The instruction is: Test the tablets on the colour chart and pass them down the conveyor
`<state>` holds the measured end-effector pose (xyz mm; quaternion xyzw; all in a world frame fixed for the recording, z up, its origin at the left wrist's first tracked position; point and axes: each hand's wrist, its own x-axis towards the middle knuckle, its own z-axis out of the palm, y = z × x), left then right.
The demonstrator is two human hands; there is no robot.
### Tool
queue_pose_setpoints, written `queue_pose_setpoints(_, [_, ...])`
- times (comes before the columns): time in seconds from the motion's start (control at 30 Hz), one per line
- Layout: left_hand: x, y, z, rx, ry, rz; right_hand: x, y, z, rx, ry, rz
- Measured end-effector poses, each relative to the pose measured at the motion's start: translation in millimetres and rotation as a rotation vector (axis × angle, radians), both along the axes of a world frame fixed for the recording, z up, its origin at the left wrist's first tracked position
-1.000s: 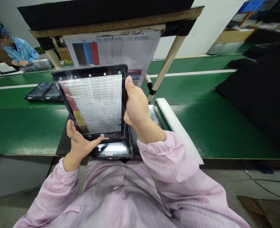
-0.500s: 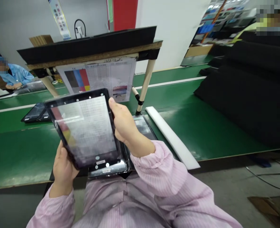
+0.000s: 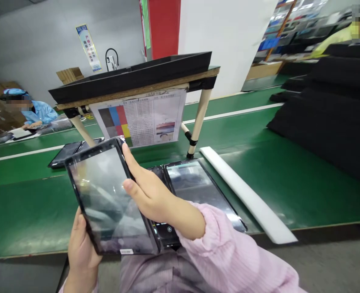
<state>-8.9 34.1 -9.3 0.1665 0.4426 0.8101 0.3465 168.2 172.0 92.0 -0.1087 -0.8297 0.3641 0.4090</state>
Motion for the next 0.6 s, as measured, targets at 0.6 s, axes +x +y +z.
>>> queue_pose_setpoints(0.6, [7, -8, 13.3, -0.114, -0.144, 0.109, -4, 14, -20.2, -0.093, -0.102, -0.042])
